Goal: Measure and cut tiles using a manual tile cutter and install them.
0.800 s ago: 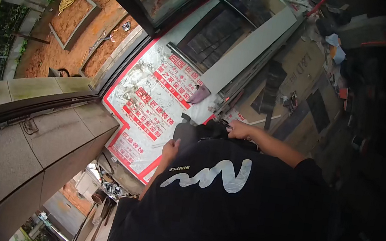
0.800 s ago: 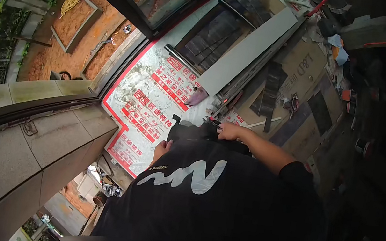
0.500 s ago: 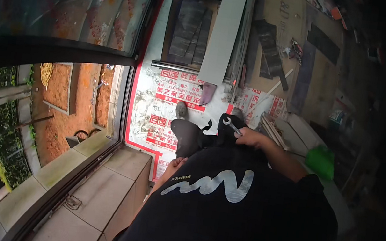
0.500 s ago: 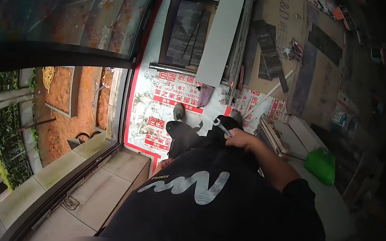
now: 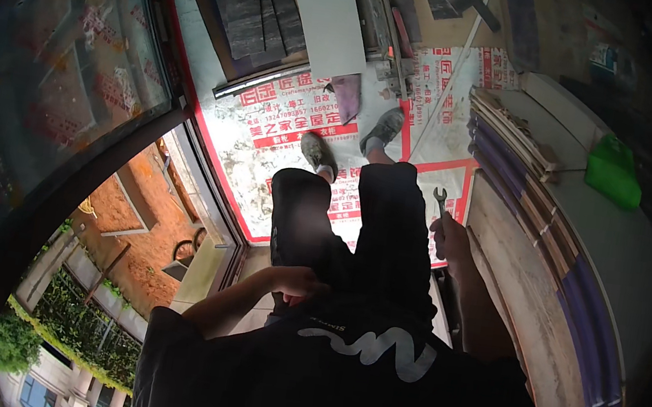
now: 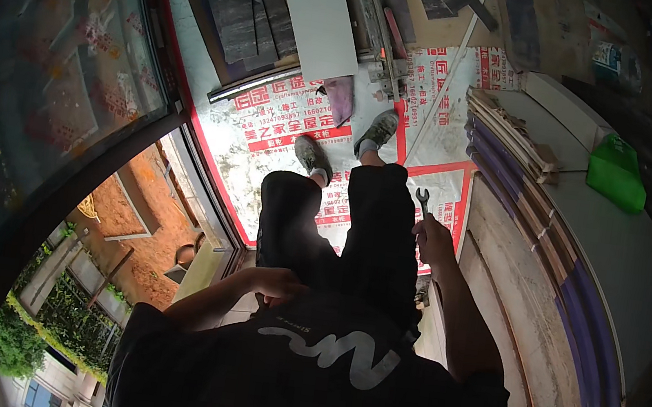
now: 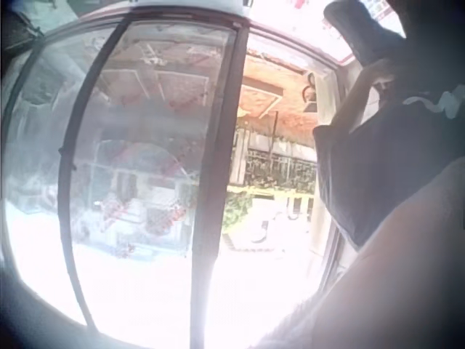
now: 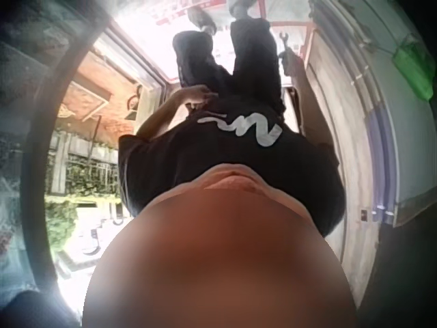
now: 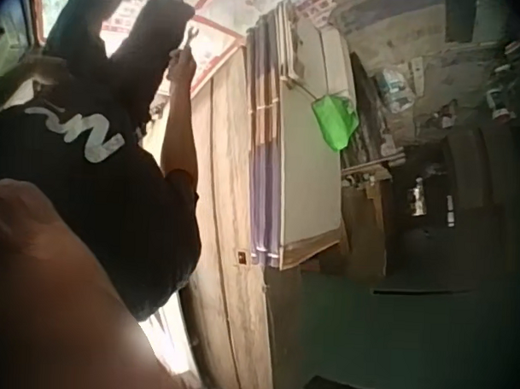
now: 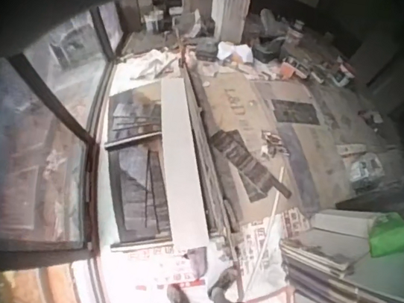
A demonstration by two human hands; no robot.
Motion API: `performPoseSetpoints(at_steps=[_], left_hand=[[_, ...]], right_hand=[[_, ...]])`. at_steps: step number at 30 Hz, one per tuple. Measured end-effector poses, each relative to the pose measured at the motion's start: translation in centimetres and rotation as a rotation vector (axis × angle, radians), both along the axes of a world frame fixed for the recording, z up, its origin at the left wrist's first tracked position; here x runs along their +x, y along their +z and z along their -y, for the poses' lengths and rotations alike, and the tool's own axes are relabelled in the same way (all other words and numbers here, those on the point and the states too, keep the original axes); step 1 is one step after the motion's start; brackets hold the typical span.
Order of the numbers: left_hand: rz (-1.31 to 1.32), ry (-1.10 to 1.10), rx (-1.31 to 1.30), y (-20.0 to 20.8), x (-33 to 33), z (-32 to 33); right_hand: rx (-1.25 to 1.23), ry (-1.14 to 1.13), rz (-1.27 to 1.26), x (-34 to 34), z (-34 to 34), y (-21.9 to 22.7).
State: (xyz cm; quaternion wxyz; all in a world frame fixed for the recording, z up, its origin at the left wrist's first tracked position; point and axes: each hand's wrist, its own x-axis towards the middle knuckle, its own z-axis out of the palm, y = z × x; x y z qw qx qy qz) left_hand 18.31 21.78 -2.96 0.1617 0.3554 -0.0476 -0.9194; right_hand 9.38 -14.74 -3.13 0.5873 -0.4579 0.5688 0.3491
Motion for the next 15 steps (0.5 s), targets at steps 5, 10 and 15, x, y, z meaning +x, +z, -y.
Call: performPoseSetpoints(at_steps=[5,10,15], left_hand=[[0.853,0.459,-0.210,-18.3,8.0,2.6],[1.597,-0.009,0.142,-40.9,23.9,1.6],[1.747,-0.005,-0.202,-49.5,28.6,8.2]], right_hand=[[-0.359,0.262,0.185,-0.2,6.4,-23.7],[-0.594,0.677,0.481,0.6,8.9,-42.6],[-0.595,0.593,0.471,2.1,9.0,-50.7]])
